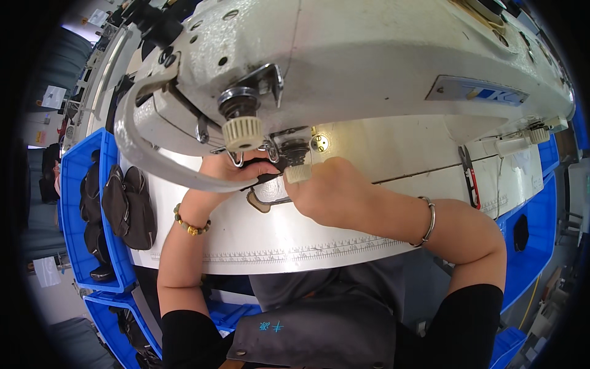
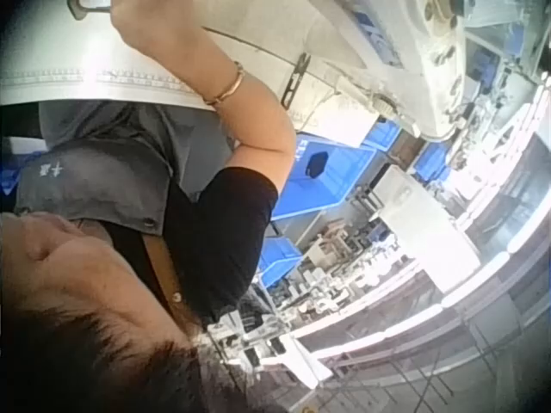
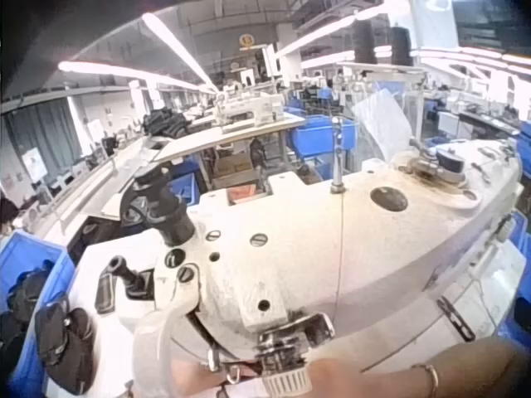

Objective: Sew small leather patches or panels using an industrial sewing machine.

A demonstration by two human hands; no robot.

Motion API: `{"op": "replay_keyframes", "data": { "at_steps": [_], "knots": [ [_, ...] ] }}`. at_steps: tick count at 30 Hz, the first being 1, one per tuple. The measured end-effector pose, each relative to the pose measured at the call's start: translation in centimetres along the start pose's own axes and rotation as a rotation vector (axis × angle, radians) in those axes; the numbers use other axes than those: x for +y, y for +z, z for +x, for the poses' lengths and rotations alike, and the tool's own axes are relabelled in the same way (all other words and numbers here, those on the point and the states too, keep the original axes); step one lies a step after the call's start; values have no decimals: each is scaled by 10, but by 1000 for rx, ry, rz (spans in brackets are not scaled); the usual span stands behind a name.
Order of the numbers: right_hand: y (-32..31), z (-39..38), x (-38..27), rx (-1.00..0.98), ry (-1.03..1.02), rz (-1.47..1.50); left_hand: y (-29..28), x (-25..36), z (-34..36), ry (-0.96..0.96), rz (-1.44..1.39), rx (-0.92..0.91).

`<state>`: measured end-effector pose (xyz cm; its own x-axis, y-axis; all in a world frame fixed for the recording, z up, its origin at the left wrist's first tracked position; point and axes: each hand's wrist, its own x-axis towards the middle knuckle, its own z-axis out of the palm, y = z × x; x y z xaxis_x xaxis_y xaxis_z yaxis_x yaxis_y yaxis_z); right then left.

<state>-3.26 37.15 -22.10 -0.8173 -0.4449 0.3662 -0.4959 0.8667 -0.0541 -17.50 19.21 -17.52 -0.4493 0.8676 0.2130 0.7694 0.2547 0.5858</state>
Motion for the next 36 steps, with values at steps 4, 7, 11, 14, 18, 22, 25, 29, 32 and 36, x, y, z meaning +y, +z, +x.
{"op": "replay_keyframes", "data": {
  "at_steps": [4,7,11,14,18,22,25,29,32,36],
  "knots": [
    [-5,1,-2,53,15,0,3,-2,-1,-14,26,-2],
    [-1,0,2,53,-3,101,5,-4,-3,-4,32,27],
    [-7,1,3,172,52,36,7,-8,-4,1,-44,42],
    [-6,0,1,170,47,27,8,-9,-4,-83,-223,9],
    [-11,1,-8,156,69,112,7,-9,-5,-246,-394,-26],
    [-16,3,-6,103,31,153,8,-11,-3,-2,-59,65],
    [-16,3,-6,98,28,173,8,-10,-1,26,-13,49],
    [-18,3,-6,69,36,114,6,-8,-1,4,97,42],
    [-17,3,-4,173,121,79,7,-6,-1,22,101,52],
    [-17,2,-5,70,163,130,7,-7,-2,16,119,48]
  ]
}}
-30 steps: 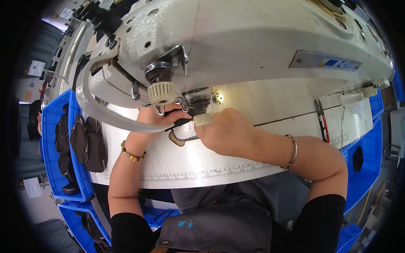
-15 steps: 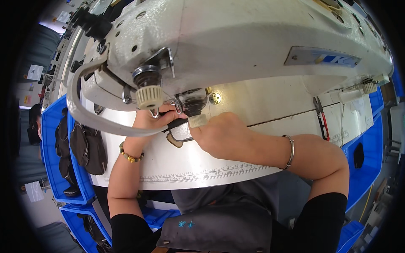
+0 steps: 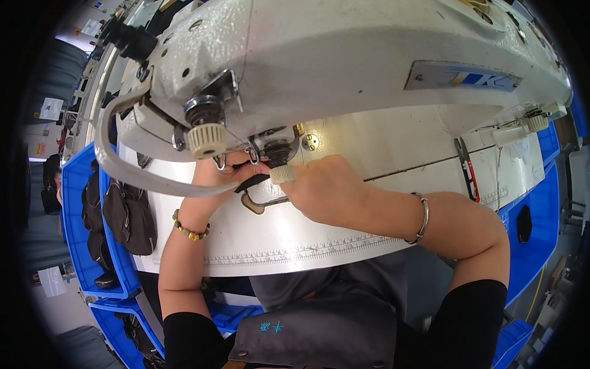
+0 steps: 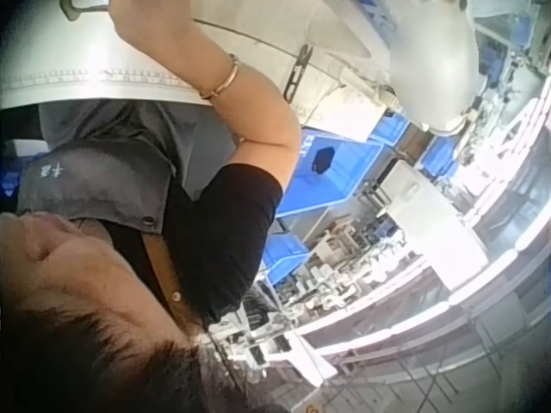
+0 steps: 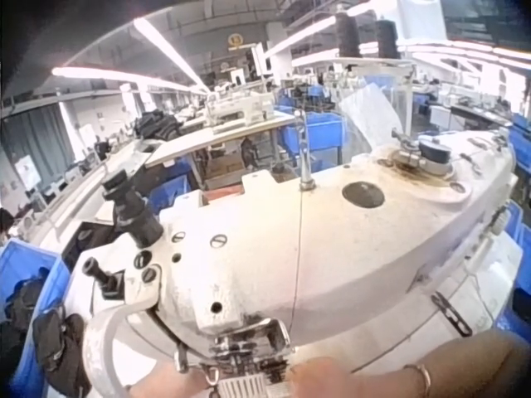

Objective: Sew small leather patches or panels using an industrial sewing machine.

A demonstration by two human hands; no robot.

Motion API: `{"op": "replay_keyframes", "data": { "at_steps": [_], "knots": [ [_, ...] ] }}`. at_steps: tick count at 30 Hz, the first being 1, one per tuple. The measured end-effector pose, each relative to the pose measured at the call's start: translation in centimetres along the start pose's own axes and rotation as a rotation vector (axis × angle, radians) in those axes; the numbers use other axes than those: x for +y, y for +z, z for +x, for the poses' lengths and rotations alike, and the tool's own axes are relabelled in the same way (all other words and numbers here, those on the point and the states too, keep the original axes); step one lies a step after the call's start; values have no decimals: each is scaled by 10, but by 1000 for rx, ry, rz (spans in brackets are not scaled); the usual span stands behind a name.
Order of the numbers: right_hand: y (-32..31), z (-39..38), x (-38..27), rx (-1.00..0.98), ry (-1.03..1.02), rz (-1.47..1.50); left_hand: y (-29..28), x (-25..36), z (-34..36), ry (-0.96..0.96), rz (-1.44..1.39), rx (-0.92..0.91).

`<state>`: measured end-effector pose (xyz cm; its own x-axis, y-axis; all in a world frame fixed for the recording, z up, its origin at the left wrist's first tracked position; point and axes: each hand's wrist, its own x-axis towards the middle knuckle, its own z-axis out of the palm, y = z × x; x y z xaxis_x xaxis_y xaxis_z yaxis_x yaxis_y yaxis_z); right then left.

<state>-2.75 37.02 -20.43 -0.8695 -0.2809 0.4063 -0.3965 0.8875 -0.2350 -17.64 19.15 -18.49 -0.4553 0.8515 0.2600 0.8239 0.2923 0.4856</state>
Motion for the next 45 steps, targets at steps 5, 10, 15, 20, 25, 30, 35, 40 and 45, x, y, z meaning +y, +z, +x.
{"op": "replay_keyframes", "data": {
  "at_steps": [5,10,15,20,25,30,35,40,45],
  "knots": [
    [1,0,0,-38,10,-4,1,-4,1,0,109,-9],
    [0,5,3,50,-12,46,13,-29,-9,-114,95,50],
    [8,2,8,52,12,70,10,-10,-9,-205,-18,61],
    [7,3,7,79,0,65,13,-14,-12,-71,-34,103],
    [10,5,8,82,-37,16,16,-10,-6,83,242,146],
    [6,5,6,100,-59,-25,-1,38,23,-373,-407,-136],
    [5,3,8,100,-57,-15,-20,55,36,-490,353,-650],
    [-7,4,1,-17,-103,-68,1,23,-2,-276,126,112],
    [0,0,1,73,-84,1,-3,29,10,-613,53,-127]
  ]
}}
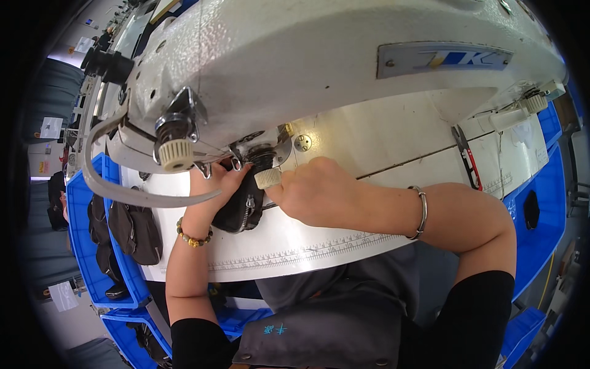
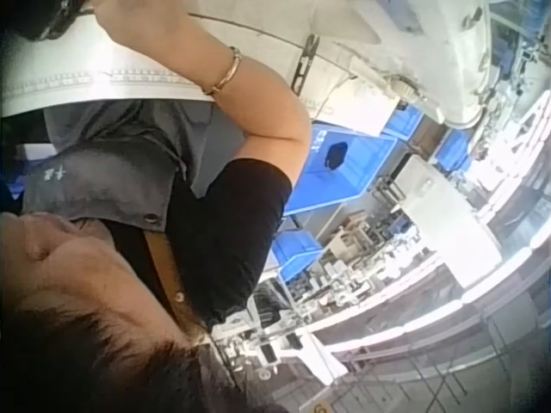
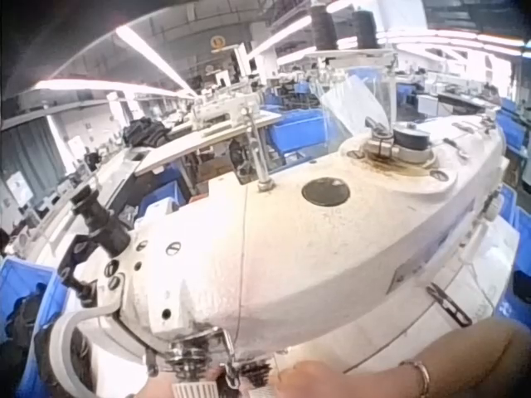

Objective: Sew small leather patches or panels using an industrial sewing machine.

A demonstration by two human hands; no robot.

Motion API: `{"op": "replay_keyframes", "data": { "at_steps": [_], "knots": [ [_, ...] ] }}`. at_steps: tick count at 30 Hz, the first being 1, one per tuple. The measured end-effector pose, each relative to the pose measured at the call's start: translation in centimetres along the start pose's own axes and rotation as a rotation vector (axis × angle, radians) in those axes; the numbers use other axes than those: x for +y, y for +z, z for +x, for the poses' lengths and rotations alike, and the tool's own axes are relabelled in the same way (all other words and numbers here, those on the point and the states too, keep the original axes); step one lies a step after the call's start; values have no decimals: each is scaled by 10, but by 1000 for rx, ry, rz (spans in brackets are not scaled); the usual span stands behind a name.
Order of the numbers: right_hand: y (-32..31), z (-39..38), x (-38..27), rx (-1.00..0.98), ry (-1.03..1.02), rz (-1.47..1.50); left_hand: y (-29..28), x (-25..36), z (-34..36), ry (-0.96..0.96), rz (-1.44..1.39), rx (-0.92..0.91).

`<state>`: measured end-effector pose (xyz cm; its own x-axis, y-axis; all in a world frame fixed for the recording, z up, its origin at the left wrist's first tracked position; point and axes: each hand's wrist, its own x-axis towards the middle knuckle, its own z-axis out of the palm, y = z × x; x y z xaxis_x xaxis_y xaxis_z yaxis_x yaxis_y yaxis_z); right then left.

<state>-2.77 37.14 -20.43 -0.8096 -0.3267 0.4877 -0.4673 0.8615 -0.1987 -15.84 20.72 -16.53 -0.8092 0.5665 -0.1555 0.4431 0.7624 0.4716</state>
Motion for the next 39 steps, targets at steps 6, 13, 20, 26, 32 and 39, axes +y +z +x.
{"op": "replay_keyframes", "data": {
  "at_steps": [6,13,20,26,32,39],
  "knots": [
    [0,2,0,44,-16,-47,6,-6,-2,116,-298,61],
    [13,7,-1,178,-103,-198,10,-14,-1,327,-418,110],
    [11,4,0,68,-95,-95,8,-10,-1,432,-155,185],
    [7,5,5,100,-74,-57,5,-1,-4,282,-32,144],
    [8,9,11,-21,3,-66,9,-17,-1,299,-9,210],
    [1,7,16,68,39,-19,-32,17,-47,624,63,43]
  ]
}}
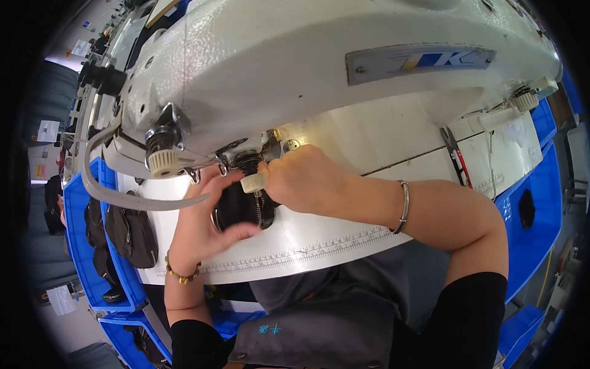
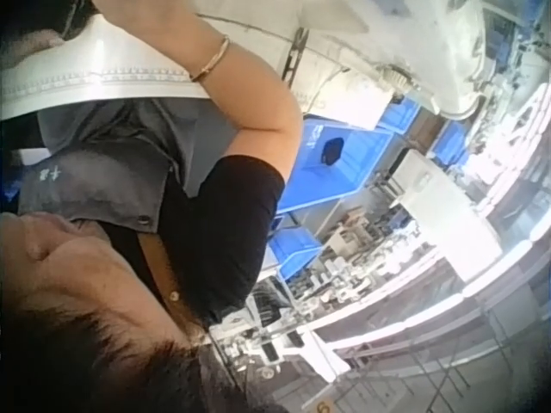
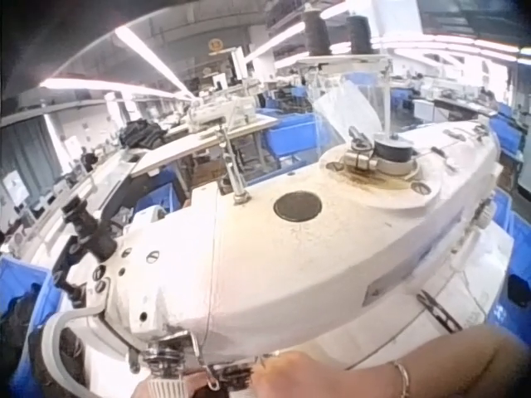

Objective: Sew small leather patches or panels using an industrial sewing machine.

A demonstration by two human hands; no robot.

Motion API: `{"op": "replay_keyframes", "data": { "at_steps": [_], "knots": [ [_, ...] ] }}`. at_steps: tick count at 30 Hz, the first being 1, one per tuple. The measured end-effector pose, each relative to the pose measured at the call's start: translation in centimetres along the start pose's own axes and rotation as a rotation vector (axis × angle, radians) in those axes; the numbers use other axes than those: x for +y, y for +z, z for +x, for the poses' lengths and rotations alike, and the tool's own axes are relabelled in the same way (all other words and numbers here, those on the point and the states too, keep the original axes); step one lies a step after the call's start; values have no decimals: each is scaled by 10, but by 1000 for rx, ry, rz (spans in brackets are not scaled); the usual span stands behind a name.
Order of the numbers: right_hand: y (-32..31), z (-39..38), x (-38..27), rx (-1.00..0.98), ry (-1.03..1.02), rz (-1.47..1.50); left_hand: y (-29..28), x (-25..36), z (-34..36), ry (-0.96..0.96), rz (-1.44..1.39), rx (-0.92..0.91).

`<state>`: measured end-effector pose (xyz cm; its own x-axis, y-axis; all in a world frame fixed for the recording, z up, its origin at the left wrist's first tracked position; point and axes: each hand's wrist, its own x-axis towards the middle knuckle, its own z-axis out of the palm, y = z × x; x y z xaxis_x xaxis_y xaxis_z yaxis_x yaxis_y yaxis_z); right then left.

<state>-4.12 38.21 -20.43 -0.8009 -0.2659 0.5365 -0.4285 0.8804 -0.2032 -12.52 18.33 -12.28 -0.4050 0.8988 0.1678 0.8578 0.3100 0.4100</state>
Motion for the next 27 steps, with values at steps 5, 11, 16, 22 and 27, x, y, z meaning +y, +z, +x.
{"op": "replay_keyframes", "data": {
  "at_steps": [5,11,16,22,27],
  "knots": [
    [4,1,1,-32,20,43,9,7,-10,31,-71,-142],
    [-21,-8,-27,-130,-176,74,14,-13,-9,1,-243,-24],
    [-7,-15,-39,-60,-380,-121,22,-14,-11,-33,-227,-3],
    [-8,-14,-44,-12,-419,-219,20,-5,-14,-86,-34,-61],
    [-3,-17,-43,19,-367,-194,21,1,-11,103,136,-35]
  ]
}}
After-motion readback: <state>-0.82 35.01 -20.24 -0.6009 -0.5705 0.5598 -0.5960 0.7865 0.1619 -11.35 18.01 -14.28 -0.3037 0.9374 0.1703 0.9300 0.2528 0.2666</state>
